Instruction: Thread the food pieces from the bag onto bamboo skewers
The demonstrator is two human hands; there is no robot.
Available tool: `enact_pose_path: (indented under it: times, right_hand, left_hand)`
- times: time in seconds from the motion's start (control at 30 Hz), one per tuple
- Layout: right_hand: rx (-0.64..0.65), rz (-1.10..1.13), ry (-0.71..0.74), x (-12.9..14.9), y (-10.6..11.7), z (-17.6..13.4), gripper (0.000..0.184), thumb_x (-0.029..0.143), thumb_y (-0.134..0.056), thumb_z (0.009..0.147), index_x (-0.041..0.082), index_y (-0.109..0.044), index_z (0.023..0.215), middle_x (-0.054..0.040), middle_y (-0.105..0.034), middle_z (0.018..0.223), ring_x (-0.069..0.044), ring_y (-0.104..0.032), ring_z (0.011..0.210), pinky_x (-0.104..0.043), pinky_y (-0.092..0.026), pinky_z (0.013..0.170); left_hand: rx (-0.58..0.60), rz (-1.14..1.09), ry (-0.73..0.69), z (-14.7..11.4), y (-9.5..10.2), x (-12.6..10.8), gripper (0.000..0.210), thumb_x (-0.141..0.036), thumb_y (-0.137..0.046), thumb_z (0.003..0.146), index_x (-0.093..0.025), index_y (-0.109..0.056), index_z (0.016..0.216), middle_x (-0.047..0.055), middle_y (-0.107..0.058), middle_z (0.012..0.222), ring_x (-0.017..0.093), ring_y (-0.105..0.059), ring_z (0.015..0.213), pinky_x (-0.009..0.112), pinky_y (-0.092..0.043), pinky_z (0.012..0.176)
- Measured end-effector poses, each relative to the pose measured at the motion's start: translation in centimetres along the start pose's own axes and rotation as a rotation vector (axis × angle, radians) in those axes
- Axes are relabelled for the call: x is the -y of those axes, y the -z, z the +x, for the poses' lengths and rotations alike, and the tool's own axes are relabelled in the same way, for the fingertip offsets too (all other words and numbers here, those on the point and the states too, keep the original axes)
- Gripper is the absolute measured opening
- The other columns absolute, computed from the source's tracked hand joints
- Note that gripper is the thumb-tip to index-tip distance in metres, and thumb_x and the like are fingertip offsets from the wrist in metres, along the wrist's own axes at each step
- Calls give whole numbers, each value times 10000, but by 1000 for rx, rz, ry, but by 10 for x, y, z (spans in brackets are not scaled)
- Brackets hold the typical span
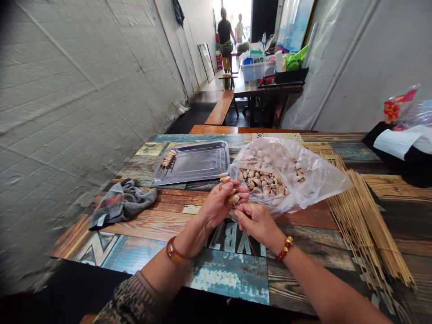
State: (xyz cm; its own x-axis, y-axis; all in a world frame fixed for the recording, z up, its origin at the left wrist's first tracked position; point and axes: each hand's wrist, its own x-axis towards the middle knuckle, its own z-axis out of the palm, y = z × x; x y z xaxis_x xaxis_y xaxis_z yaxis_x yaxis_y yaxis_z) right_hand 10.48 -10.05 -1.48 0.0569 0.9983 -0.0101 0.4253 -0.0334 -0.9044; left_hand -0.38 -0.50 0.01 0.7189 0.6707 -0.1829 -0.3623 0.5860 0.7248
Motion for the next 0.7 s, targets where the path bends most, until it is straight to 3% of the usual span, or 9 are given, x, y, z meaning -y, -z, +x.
enact_pose_path:
  times: [0.23, 0.4, 0.53, 0.7]
  right_hand:
    - [-91, -138, 66, 4, -5, -1, 340, 279, -461, 870, 198, -519, 544, 10, -568, 502, -108, -505, 457, -236, -374, 501]
    - [-104, -45, 5, 5, -4, 1, 320, 301, -443, 879, 205, -506, 581, 39, -519, 442, -93, -469, 374, -227, -376, 460]
    - [-90, -6, -21, 5, -2, 1, 332, 321, -429, 889, 199, -514, 593, 45, -503, 428, -85, -464, 362, -215, -375, 441]
    - [22, 47, -72, 3, -1, -1, 340, 411, -435, 902, 183, -573, 691, 24, -562, 506, -84, -499, 404, -198, -378, 416]
  left_hand:
    - [-54, 72, -38, -1, -2, 2, 354, -399, -699, 728, -144, -534, 908, 83, -694, 822, 184, -690, 667, 285, -532, 635]
    - [33, 23, 20, -3, -4, 3, 468, -447, -675, 741, -166, -495, 1069, 132, -690, 993, 232, -696, 800, 339, -538, 685]
    - [33, 56, 45, -4, -3, 8, 486, -334, -726, 715, -168, -474, 1096, 114, -696, 952, 222, -690, 830, 305, -524, 687]
    - [25, 36, 12, -3, 0, 6, 419, -349, -709, 727, -163, -488, 1030, 90, -687, 886, 210, -688, 785, 326, -510, 728]
